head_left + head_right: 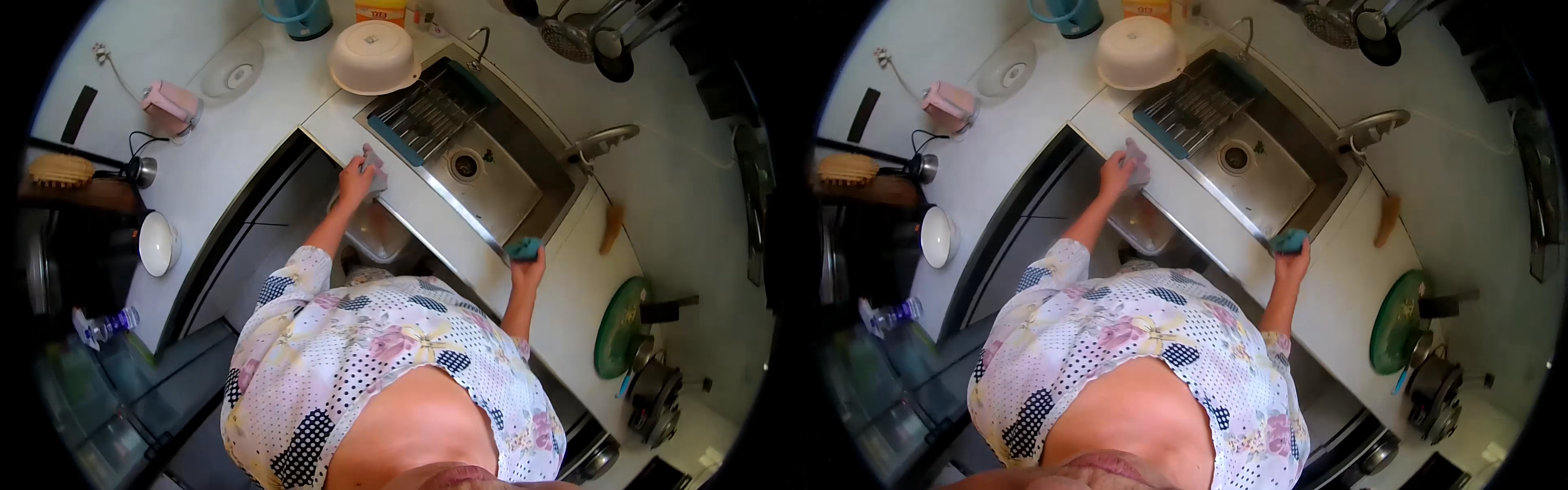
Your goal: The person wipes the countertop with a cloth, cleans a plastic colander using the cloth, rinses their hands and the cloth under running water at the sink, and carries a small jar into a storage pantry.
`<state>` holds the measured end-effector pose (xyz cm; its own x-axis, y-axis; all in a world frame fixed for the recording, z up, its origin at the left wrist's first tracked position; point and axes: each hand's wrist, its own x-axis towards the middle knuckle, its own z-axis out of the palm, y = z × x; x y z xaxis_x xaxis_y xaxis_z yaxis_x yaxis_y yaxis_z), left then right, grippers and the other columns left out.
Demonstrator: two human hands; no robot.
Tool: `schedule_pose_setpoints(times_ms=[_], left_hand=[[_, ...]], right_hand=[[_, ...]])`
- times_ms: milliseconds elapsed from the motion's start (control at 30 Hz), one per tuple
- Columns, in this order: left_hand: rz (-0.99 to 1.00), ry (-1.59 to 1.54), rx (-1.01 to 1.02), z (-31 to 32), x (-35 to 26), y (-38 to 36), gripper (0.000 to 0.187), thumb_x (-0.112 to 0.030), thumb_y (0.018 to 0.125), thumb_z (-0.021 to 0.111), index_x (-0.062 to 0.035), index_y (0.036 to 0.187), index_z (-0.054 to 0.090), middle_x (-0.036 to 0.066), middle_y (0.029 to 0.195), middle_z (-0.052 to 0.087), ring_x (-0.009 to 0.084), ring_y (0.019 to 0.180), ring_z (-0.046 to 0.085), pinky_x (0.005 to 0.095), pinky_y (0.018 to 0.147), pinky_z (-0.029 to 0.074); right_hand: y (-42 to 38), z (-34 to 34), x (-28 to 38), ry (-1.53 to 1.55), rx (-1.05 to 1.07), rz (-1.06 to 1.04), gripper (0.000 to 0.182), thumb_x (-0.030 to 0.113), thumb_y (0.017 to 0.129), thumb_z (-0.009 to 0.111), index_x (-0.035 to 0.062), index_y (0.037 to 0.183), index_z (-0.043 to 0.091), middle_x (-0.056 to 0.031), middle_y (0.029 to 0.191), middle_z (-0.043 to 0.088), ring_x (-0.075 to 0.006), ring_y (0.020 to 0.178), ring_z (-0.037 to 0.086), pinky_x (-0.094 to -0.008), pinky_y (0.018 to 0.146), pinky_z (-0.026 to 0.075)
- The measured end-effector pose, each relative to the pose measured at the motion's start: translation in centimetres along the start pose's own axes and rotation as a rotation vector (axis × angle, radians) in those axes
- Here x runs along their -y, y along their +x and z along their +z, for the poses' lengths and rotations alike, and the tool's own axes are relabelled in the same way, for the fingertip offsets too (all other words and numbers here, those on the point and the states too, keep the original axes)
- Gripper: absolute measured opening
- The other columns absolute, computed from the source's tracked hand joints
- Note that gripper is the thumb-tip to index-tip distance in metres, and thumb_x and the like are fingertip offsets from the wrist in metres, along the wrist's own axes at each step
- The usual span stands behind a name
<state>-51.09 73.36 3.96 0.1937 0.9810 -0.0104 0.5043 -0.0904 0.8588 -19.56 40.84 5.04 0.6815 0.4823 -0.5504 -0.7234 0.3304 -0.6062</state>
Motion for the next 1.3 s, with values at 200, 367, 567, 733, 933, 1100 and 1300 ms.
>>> schedule_pose_setpoints(times_ms=[200, 367, 567, 733, 933, 1100, 1300], left_hand=[[0.131, 0.246, -0.090, 7.0, -0.1, 1.3, 0.023, -0.017, 0.081, 0.057, -0.0010, 0.097, 0.061, 0.021, 0.078, 0.062, 0.0381, 0.073, 0.060, 0.0475, 0.072, 0.048], [0.263, 0.146, 0.081, 17.5, -0.6, -4.3, 0.019, -0.011, 0.081, 0.051, 0.0005, 0.094, 0.060, 0.024, 0.080, 0.061, 0.0382, 0.078, 0.060, 0.0484, 0.072, 0.047], [-0.093, -0.348, 0.394, 16.8, -8.3, -8.4, 0.028, -0.022, 0.074, 0.071, -0.0040, 0.094, 0.065, 0.011, 0.085, 0.065, 0.0191, 0.078, 0.061, 0.0332, 0.073, 0.048], [-0.012, -0.271, 0.354, 15.5, -6.7, -9.2, 0.030, -0.024, 0.072, 0.071, -0.0050, 0.094, 0.066, 0.011, 0.086, 0.066, 0.0204, 0.081, 0.063, 0.0331, 0.074, 0.048], [-0.040, -0.347, 0.381, 12.9, -9.1, -10.8, 0.029, -0.023, 0.074, 0.070, -0.0039, 0.096, 0.066, 0.011, 0.089, 0.067, 0.0184, 0.085, 0.063, 0.0321, 0.077, 0.049], [-0.041, -0.094, 0.466, 13.9, -6.1, -9.8, 0.027, -0.025, 0.076, 0.069, -0.0019, 0.089, 0.065, 0.012, 0.086, 0.066, 0.0203, 0.076, 0.063, 0.0345, 0.069, 0.049], [0.014, 0.267, 0.373, 11.7, -3.9, -10.2, 0.035, -0.019, 0.077, 0.064, -0.0006, 0.107, 0.060, 0.018, 0.104, 0.063, 0.0334, 0.099, 0.059, 0.0382, 0.087, 0.046]], right_hand=[[2.9, -6.9, 7.5, -0.088, 0.006, -0.028, 0.024, 0.033, 0.089, 0.050, 0.0130, 0.099, 0.060, -0.0062, 0.098, 0.063, -0.0231, 0.090, 0.056, -0.0454, 0.084, 0.044], [7.7, -7.4, 9.0, -0.110, 0.202, 0.015, 0.022, 0.030, 0.088, 0.053, 0.0102, 0.091, 0.062, -0.0068, 0.093, 0.063, -0.0232, 0.085, 0.057, -0.0427, 0.078, 0.047], [9.3, -1.7, 8.5, -0.084, 0.201, 0.073, 0.019, 0.027, 0.086, 0.054, 0.0093, 0.089, 0.061, -0.0071, 0.090, 0.062, -0.0232, 0.079, 0.057, -0.0400, 0.073, 0.047], [13.9, -2.4, 10.1, 0.059, 0.822, 0.163, 0.021, 0.025, 0.087, 0.053, 0.0056, 0.092, 0.059, -0.0085, 0.092, 0.060, -0.0248, 0.084, 0.056, -0.0403, 0.077, 0.047], [17.3, -1.6, 10.4, -0.013, 0.242, 0.170, 0.033, 0.018, 0.088, 0.052, 0.0023, 0.117, 0.053, -0.0132, 0.110, 0.057, -0.0288, 0.099, 0.054, -0.0442, 0.088, 0.046], [17.1, 0.0, 10.0, -0.280, 0.250, -0.029, 0.049, 0.008, 0.081, 0.052, 0.0004, 0.129, 0.044, -0.0147, 0.132, 0.049, -0.0300, 0.111, 0.052, -0.0416, 0.092, 0.044], [19.2, 4.4, 14.6, 0.018, -0.016, -0.117, 0.021, 0.022, 0.088, 0.064, 0.0034, 0.095, 0.058, -0.0077, 0.085, 0.058, -0.0209, 0.077, 0.055, -0.0377, 0.068, 0.049]])
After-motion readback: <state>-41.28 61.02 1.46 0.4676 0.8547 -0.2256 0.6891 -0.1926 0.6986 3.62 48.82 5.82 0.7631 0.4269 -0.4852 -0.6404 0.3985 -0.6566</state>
